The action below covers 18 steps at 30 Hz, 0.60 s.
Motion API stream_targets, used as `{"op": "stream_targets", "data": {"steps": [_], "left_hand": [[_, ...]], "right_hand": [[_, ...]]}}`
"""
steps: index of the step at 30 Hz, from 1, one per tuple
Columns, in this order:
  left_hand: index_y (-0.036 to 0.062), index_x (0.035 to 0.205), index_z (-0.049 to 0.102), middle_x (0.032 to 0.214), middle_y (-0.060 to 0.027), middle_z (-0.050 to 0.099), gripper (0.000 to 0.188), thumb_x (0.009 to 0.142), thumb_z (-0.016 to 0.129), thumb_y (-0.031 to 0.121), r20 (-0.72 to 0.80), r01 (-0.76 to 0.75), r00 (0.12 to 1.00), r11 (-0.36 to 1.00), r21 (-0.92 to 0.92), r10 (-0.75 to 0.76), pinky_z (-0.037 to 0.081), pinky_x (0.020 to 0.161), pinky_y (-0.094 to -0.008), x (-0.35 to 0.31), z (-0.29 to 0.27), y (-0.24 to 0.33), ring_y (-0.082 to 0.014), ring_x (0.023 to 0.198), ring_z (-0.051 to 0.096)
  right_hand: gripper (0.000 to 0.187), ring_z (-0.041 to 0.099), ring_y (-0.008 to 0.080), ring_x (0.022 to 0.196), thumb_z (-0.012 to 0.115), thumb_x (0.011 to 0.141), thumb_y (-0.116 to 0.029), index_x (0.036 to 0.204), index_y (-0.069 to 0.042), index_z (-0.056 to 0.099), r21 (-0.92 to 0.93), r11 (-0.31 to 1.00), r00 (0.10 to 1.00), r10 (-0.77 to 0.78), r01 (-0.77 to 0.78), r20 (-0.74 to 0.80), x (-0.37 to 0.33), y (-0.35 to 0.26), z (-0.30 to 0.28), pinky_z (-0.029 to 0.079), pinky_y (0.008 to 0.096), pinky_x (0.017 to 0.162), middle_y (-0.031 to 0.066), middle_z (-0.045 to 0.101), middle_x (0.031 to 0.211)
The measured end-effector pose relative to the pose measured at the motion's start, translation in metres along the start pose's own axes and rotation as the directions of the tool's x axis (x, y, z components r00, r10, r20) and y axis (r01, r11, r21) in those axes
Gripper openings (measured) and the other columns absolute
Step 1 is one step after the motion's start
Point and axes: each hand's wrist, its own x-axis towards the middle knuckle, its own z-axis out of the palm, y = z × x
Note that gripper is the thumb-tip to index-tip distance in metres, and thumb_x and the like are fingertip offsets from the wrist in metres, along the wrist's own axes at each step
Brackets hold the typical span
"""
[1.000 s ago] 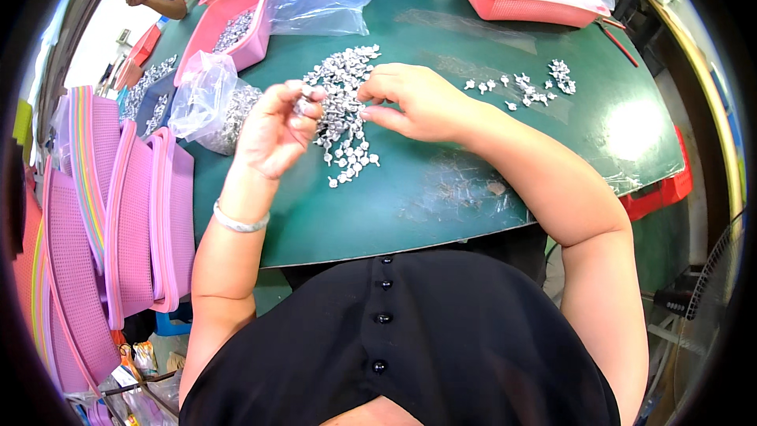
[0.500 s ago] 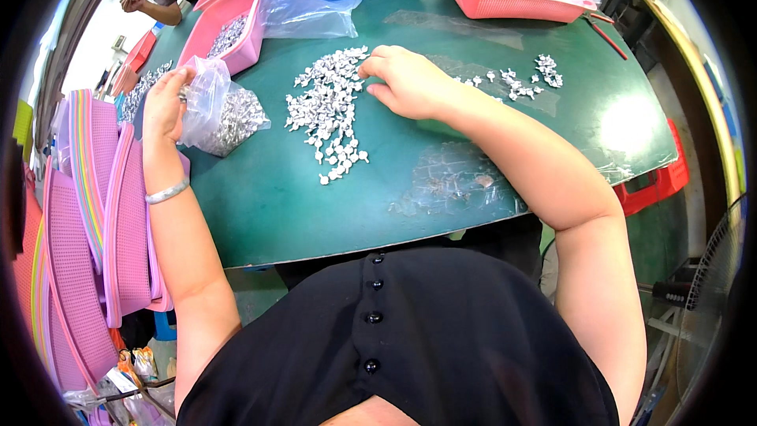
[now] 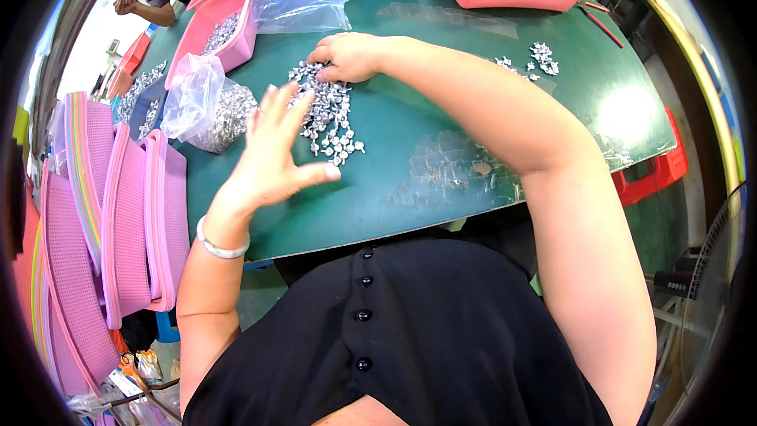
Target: The person sorts small metal components by hand on a green workbench, picking them from a central pile and moving them into separate smaller groups or bins.
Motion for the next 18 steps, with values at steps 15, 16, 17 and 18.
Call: {"op": "stream_targets", "data": {"steps": [15, 16, 17, 18], "left_hand": [[0.0035, 0.138, 0.029, 0.144, -0.0209, 0.023, 0.101, 0.062, 0.074, 0.053, 0.022, 0.106, 0.994, 0.989, 0.102, -0.109, 0.011, 0.106, -0.0581, 0.055, 0.024, -0.012, -0.037, 0.136, 0.013], [0.0038, 0.138, 0.029, 0.144, -0.0208, 0.023, 0.101, 0.062, 0.074, 0.053, 0.04, 0.1, 0.994, 0.991, 0.092, -0.104, 0.011, 0.106, -0.0579, 0.057, 0.021, -0.012, -0.0369, 0.136, 0.013], [0.0042, 0.138, 0.029, 0.144, -0.0208, 0.023, 0.101, 0.061, 0.075, 0.052, 0.058, 0.094, 0.993, 0.992, 0.082, -0.099, 0.011, 0.106, -0.0577, 0.059, 0.018, -0.012, -0.0368, 0.136, 0.013], [0.0045, 0.138, 0.029, 0.144, -0.0208, 0.023, 0.101, 0.061, 0.075, 0.051, 0.076, 0.09, 0.993, 0.993, 0.074, -0.095, 0.01, 0.107, -0.0575, 0.06, 0.016, -0.012, -0.0367, 0.136, 0.013]], "right_hand": [[0.031, 0.051, 0.0323, 0.107, 0.057, 0.079, -0.004, 0.109, -0.005, 0.058, 0.073, 0.996, 0.999, 0.046, -0.046, -0.001, -0.079, -0.04, -0.031, 0.043, 0.0389, 0.089, 0.0128, 0.054, 0.116], [0.028, 0.052, 0.0318, 0.105, 0.058, 0.078, -0.003, 0.106, -0.005, 0.06, 0.056, 0.998, 0.997, 0.03, -0.026, -0.072, -0.082, -0.039, -0.031, 0.044, 0.0384, 0.088, 0.0119, 0.056, 0.113], [0.025, 0.053, 0.0312, 0.104, 0.059, 0.077, -0.002, 0.102, -0.005, 0.061, 0.037, 0.999, 0.99, 0.011, -0.006, -0.142, -0.084, -0.039, -0.031, 0.044, 0.0379, 0.087, 0.0111, 0.057, 0.11], [0.021, 0.053, 0.0304, 0.101, 0.059, 0.076, -0.003, 0.098, -0.005, 0.061, 0.014, 1.0, 0.988, 0.003, -0.001, -0.154, -0.087, -0.041, -0.032, 0.044, 0.0376, 0.085, 0.0102, 0.057, 0.106]]}}
